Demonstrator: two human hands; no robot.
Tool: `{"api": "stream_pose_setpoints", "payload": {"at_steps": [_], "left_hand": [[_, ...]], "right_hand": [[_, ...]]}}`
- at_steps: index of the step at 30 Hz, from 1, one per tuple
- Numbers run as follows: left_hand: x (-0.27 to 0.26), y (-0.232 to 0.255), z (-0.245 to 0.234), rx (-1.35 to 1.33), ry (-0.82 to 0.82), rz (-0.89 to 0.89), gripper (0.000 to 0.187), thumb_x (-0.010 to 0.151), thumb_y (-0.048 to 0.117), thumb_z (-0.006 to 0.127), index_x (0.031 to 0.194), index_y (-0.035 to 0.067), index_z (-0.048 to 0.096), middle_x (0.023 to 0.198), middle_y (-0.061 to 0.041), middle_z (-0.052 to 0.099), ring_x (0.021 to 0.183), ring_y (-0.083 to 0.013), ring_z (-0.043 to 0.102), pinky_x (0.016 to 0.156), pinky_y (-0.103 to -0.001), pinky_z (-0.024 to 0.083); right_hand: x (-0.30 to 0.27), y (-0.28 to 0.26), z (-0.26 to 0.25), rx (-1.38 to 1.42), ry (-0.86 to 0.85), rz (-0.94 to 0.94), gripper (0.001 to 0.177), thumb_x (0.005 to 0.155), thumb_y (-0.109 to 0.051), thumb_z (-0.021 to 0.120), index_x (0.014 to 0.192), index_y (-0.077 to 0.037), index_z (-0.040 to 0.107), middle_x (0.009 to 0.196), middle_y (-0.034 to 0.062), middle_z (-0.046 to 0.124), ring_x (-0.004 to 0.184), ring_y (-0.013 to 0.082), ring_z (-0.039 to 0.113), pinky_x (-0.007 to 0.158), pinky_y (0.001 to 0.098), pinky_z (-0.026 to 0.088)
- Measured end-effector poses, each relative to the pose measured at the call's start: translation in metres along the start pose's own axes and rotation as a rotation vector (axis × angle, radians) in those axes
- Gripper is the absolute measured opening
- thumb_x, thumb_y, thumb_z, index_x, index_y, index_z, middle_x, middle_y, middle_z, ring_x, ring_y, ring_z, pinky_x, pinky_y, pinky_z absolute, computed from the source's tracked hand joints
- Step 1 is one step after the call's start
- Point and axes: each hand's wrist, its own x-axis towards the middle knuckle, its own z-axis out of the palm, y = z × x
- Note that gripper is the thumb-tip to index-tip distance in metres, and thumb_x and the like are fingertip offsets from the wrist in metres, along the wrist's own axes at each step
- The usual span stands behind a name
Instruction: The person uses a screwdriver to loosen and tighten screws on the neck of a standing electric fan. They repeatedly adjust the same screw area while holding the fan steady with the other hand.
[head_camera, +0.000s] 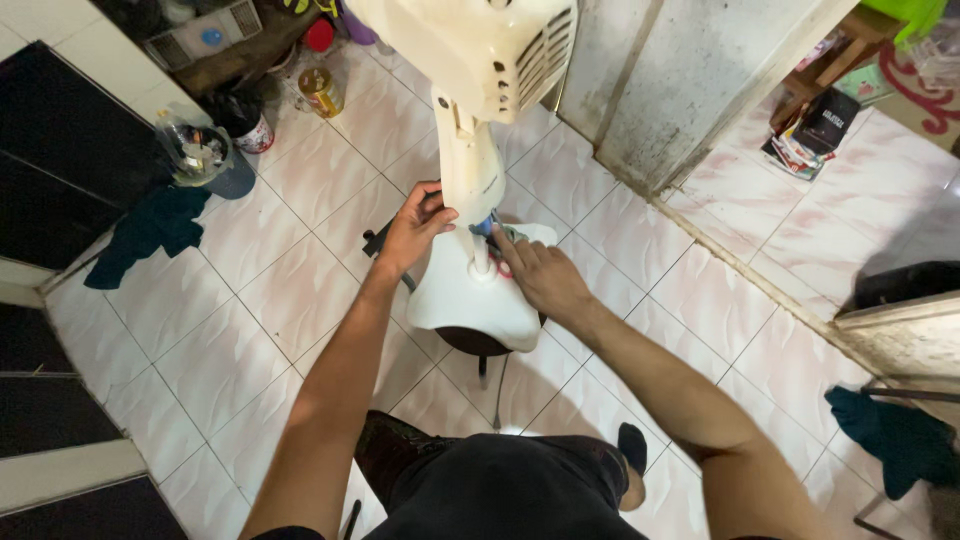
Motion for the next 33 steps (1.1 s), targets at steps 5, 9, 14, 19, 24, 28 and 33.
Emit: {"api": "stream_pose_setpoints", "payload": {"at_steps": [5, 9, 14, 19, 24, 28, 33], "left_hand": [[0.008, 0.049, -0.017, 0.274, 0.099, 0.118, 0.034, 0.116, 0.031, 0.054, 0.14, 0.008, 0.058, 0.142, -0.011, 0.067, 0.134, -0.0202, 0.059, 0.114, -0.037, 0.048], [0.038, 0.072, 0.002, 0.171, -0.126, 0.39, 0.07, 0.107, 0.046, 0.062, 0.154, 0.005, 0.032, 0.152, -0.015, 0.049, 0.143, -0.0228, 0.044, 0.119, -0.038, 0.037], [0.047, 0.059, 0.034, 0.261, 0.017, 0.422, 0.084, 0.103, 0.058, 0.058, 0.159, 0.0, 0.034, 0.151, -0.014, 0.052, 0.141, -0.0232, 0.048, 0.12, -0.037, 0.039], [0.047, 0.055, 0.035, 0.235, 0.039, 0.397, 0.086, 0.103, 0.057, 0.061, 0.157, -0.002, 0.033, 0.149, -0.015, 0.053, 0.14, -0.0231, 0.048, 0.119, -0.037, 0.038], [0.045, 0.056, 0.035, 0.215, 0.034, 0.388, 0.087, 0.103, 0.059, 0.06, 0.158, -0.002, 0.033, 0.148, -0.016, 0.054, 0.139, -0.0229, 0.049, 0.119, -0.037, 0.04], [0.047, 0.055, 0.032, 0.279, 0.04, 0.379, 0.091, 0.102, 0.063, 0.057, 0.159, -0.003, 0.03, 0.15, -0.017, 0.052, 0.141, -0.025, 0.048, 0.118, -0.038, 0.04], [0.048, 0.051, 0.031, 0.335, 0.036, 0.395, 0.093, 0.103, 0.066, 0.053, 0.16, -0.002, 0.028, 0.153, -0.019, 0.049, 0.144, -0.0271, 0.046, 0.121, -0.04, 0.038]], "right_hand": [[0.01, 0.007, 0.034, 0.681, -0.201, 0.422, 0.034, 0.109, -0.036, 0.055, 0.118, -0.004, 0.065, 0.068, -0.0003, 0.06, 0.066, 0.0243, 0.062, 0.061, 0.0345, 0.047], [0.009, 0.01, 0.041, 1.742, -0.306, 0.836, 0.036, 0.107, -0.036, 0.055, 0.115, -0.002, 0.064, 0.065, -0.0004, 0.056, 0.061, 0.0214, 0.058, 0.056, 0.0329, 0.045], [0.015, 0.004, 0.03, 1.938, -0.236, 0.962, 0.038, 0.104, -0.035, 0.056, 0.112, 0.0, 0.064, 0.062, -0.0005, 0.052, 0.054, 0.0177, 0.052, 0.049, 0.0309, 0.042], [0.019, -0.008, 0.009, 0.65, 0.146, 0.386, 0.039, 0.098, -0.031, 0.062, 0.117, 0.003, 0.063, 0.064, 0.0033, 0.058, 0.056, 0.0202, 0.059, 0.049, 0.0329, 0.048], [0.008, -0.019, 0.004, -0.039, -0.013, 0.091, 0.048, 0.098, -0.016, 0.053, 0.138, 0.009, 0.048, 0.105, 0.0214, 0.063, 0.078, 0.0285, 0.07, 0.061, 0.0379, 0.058], [0.01, -0.011, 0.018, 0.032, 0.02, 0.105, 0.045, 0.093, -0.013, 0.054, 0.132, 0.009, 0.053, 0.101, 0.0198, 0.067, 0.077, 0.0278, 0.071, 0.056, 0.0374, 0.056], [0.027, 0.013, 0.037, 1.383, -0.273, 0.755, 0.04, 0.108, -0.042, 0.048, 0.095, -0.006, 0.061, 0.055, -0.0015, 0.046, 0.042, 0.0121, 0.037, 0.039, 0.0277, 0.027]]}}
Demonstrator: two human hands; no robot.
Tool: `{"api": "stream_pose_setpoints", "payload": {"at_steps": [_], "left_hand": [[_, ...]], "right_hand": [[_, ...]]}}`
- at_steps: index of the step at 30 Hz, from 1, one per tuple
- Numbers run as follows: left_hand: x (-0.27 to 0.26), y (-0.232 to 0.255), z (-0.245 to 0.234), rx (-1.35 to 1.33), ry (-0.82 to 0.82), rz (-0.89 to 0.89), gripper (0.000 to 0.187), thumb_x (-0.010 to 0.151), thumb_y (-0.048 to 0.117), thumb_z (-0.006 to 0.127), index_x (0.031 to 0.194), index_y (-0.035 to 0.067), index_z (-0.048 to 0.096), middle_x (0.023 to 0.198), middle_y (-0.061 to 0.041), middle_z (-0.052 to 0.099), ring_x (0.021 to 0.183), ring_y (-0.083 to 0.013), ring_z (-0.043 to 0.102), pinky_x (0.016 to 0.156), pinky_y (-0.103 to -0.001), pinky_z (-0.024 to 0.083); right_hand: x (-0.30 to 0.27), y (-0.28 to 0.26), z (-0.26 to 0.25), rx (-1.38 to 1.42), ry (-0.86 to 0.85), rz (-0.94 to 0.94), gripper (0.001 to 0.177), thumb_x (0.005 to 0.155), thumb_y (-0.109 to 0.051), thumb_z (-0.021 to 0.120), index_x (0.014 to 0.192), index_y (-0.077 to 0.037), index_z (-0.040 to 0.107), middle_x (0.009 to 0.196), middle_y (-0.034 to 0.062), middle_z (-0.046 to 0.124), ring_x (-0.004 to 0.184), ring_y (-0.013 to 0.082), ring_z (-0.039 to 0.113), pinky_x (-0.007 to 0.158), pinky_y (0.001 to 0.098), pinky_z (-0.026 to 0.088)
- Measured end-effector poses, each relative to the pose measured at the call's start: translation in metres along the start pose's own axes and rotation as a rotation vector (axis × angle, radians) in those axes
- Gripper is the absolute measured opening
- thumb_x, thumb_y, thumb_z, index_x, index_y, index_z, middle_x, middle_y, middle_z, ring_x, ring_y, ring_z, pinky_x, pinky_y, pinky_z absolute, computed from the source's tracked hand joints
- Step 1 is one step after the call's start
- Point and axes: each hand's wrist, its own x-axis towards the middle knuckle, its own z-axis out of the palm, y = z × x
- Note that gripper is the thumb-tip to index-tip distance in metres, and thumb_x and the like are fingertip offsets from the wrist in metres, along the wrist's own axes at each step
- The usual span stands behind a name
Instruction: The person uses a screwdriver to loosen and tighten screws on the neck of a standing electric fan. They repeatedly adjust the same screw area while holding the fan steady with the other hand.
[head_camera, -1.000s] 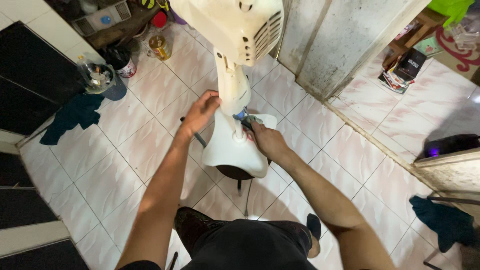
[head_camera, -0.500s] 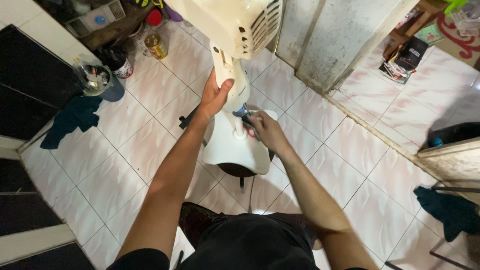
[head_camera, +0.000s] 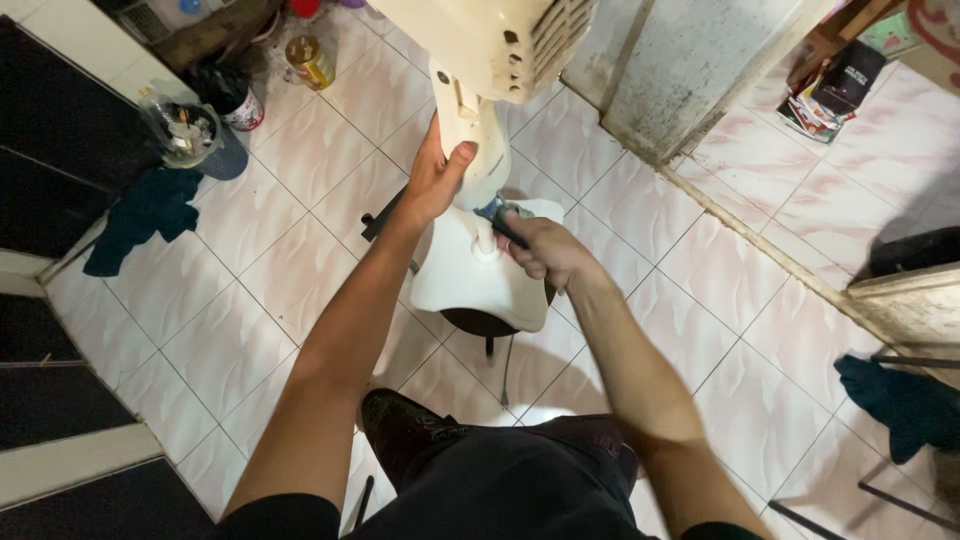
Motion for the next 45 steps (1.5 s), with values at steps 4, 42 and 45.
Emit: {"api": "stream_pose_setpoints", "payload": {"at_steps": [4, 42, 45], "left_hand": [[0.005, -0.002, -0.001, -0.049, -0.022, 0.043, 0.086, 0.107, 0.058, 0.055, 0.161, -0.001, 0.026, 0.155, -0.019, 0.048, 0.146, -0.0269, 0.043, 0.124, -0.039, 0.034], [-0.098, -0.057, 0.029, -0.694, 0.188, -0.369, 0.054, 0.107, 0.022, 0.057, 0.156, 0.011, 0.04, 0.153, -0.004, 0.053, 0.135, -0.0198, 0.056, 0.112, -0.045, 0.051], [-0.1, -0.062, 0.03, -0.698, 0.197, -0.355, 0.053, 0.107, 0.023, 0.058, 0.156, 0.011, 0.041, 0.151, -0.005, 0.055, 0.134, -0.0207, 0.056, 0.111, -0.047, 0.052]], "right_hand": [[0.008, -0.005, -0.009, 0.477, -0.196, 0.283, 0.048, 0.109, -0.045, 0.037, 0.086, -0.008, 0.057, 0.051, -0.0058, 0.034, 0.039, 0.0052, 0.017, 0.036, 0.0246, 0.012], [-0.03, 0.017, 0.003, -0.787, 0.305, -0.609, 0.038, 0.109, -0.039, 0.047, 0.111, -0.003, 0.059, 0.07, 0.0001, 0.049, 0.049, 0.0121, 0.042, 0.04, 0.0276, 0.033], [-0.007, 0.026, -0.012, 0.1, -0.12, -0.134, 0.041, 0.109, -0.042, 0.046, 0.109, -0.004, 0.058, 0.067, -0.0016, 0.047, 0.044, 0.0096, 0.038, 0.036, 0.0261, 0.03]]}}
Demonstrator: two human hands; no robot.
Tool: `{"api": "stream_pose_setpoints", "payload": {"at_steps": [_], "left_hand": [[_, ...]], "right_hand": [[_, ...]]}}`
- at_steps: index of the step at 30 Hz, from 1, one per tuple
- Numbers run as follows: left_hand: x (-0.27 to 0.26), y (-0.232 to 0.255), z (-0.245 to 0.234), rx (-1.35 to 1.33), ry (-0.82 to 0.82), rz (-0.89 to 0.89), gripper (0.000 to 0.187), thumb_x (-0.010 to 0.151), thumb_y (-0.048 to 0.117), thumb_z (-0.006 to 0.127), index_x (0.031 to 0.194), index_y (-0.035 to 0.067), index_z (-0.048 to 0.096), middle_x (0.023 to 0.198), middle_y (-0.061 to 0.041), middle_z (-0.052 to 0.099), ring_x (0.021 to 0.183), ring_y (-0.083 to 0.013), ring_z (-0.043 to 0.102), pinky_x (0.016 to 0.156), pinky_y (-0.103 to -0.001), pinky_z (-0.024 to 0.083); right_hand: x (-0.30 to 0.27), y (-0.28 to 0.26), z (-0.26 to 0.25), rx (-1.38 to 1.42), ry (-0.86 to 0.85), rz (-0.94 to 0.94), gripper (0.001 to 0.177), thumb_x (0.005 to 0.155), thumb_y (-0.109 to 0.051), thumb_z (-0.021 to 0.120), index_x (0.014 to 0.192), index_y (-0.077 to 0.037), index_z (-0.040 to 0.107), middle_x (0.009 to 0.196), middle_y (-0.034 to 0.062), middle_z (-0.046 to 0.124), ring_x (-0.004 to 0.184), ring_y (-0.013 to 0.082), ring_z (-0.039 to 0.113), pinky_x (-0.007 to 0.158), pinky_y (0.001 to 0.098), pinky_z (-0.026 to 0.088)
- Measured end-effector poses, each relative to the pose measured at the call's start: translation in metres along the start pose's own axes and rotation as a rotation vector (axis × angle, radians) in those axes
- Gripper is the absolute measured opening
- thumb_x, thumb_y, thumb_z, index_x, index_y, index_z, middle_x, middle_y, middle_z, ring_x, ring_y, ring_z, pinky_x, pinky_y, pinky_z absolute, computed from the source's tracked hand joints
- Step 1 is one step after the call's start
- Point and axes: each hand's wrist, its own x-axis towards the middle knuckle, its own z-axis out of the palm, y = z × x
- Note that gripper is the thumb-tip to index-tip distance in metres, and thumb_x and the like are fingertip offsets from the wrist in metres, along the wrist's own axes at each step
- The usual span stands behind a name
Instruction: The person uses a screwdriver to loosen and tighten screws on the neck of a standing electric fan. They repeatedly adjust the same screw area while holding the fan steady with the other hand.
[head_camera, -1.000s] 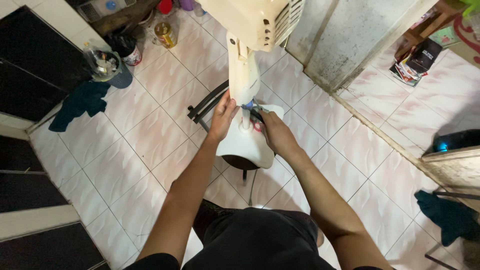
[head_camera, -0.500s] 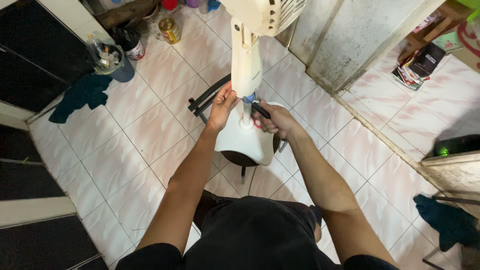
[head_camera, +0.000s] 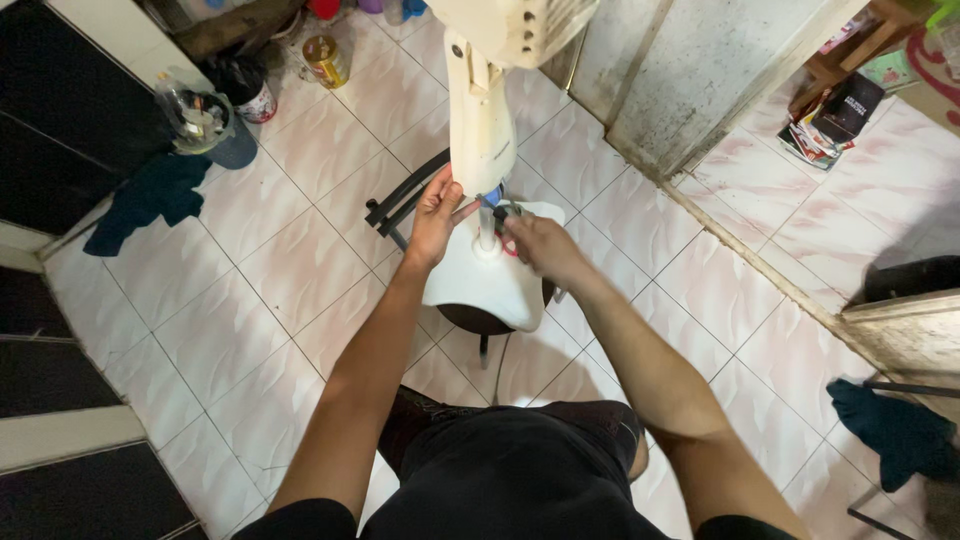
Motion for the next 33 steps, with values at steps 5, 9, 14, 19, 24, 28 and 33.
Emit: {"api": "stream_pose_setpoints", "payload": {"at_steps": [5, 9, 14, 19, 24, 28, 33], "left_hand": [[0.002, -0.003, -0.003, 0.005, 0.014, 0.002, 0.053, 0.108, 0.024, 0.057, 0.156, 0.012, 0.041, 0.152, -0.004, 0.055, 0.136, -0.0196, 0.055, 0.114, -0.046, 0.049], [-0.003, 0.002, 0.001, 0.024, 0.008, -0.003, 0.054, 0.108, 0.026, 0.056, 0.158, 0.013, 0.04, 0.154, -0.004, 0.052, 0.138, -0.0189, 0.053, 0.115, -0.045, 0.047], [-0.021, -0.007, 0.009, -0.178, 0.106, -0.093, 0.057, 0.105, 0.03, 0.054, 0.157, 0.014, 0.038, 0.153, -0.006, 0.049, 0.131, -0.0247, 0.057, 0.114, -0.041, 0.046], [-0.017, -0.013, 0.003, -0.22, 0.229, -0.178, 0.046, 0.106, 0.03, 0.062, 0.136, -0.005, 0.054, 0.137, -0.02, 0.059, 0.128, -0.0269, 0.061, 0.113, -0.041, 0.051], [0.0, -0.007, -0.003, -0.208, 0.239, -0.298, 0.049, 0.098, 0.034, 0.066, 0.13, -0.001, 0.055, 0.13, -0.015, 0.061, 0.125, -0.0254, 0.06, 0.111, -0.038, 0.051], [-0.005, 0.007, 0.002, -0.202, 0.158, -0.312, 0.061, 0.097, 0.038, 0.067, 0.14, -0.002, 0.049, 0.136, -0.015, 0.057, 0.131, -0.0244, 0.056, 0.115, -0.036, 0.047], [-0.008, 0.015, 0.011, -0.552, 0.177, -0.317, 0.076, 0.097, 0.046, 0.062, 0.144, -0.01, 0.041, 0.14, -0.026, 0.053, 0.134, -0.0322, 0.054, 0.113, -0.04, 0.044]], "right_hand": [[0.004, 0.002, -0.008, 0.47, -0.123, 0.287, 0.052, 0.111, -0.05, 0.038, 0.093, -0.005, 0.057, 0.054, -0.0072, 0.035, 0.036, 0.0025, 0.024, 0.03, 0.0213, 0.018], [-0.011, -0.02, 0.013, 0.018, 0.069, 0.057, 0.038, 0.11, -0.04, 0.045, 0.105, -0.006, 0.06, 0.063, -0.002, 0.045, 0.05, 0.0089, 0.038, 0.043, 0.0259, 0.031], [-0.047, -0.038, 0.025, -0.841, 0.252, -0.632, 0.036, 0.099, -0.016, 0.06, 0.131, 0.001, 0.056, 0.108, 0.0208, 0.064, 0.094, 0.0377, 0.065, 0.075, 0.042, 0.053], [-0.029, -0.016, 0.028, -0.898, 0.326, -0.678, 0.024, 0.108, -0.022, 0.053, 0.12, -0.003, 0.059, 0.107, 0.0185, 0.067, 0.091, 0.0365, 0.066, 0.071, 0.0409, 0.053], [0.011, 0.008, 0.005, 0.335, -0.032, 0.208, 0.047, 0.114, -0.044, 0.041, 0.094, -0.007, 0.063, 0.057, -0.0059, 0.041, 0.043, 0.007, 0.034, 0.037, 0.0249, 0.028], [0.005, -0.003, 0.0, 0.482, -0.042, 0.314, 0.052, 0.112, -0.048, 0.037, 0.091, -0.007, 0.061, 0.051, -0.0091, 0.033, 0.038, 0.0038, 0.022, 0.033, 0.0234, 0.018], [-0.019, -0.032, 0.018, -0.322, 0.217, -0.101, 0.031, 0.101, -0.032, 0.053, 0.11, -0.004, 0.063, 0.065, 0.002, 0.057, 0.057, 0.0152, 0.053, 0.052, 0.0319, 0.042]]}}
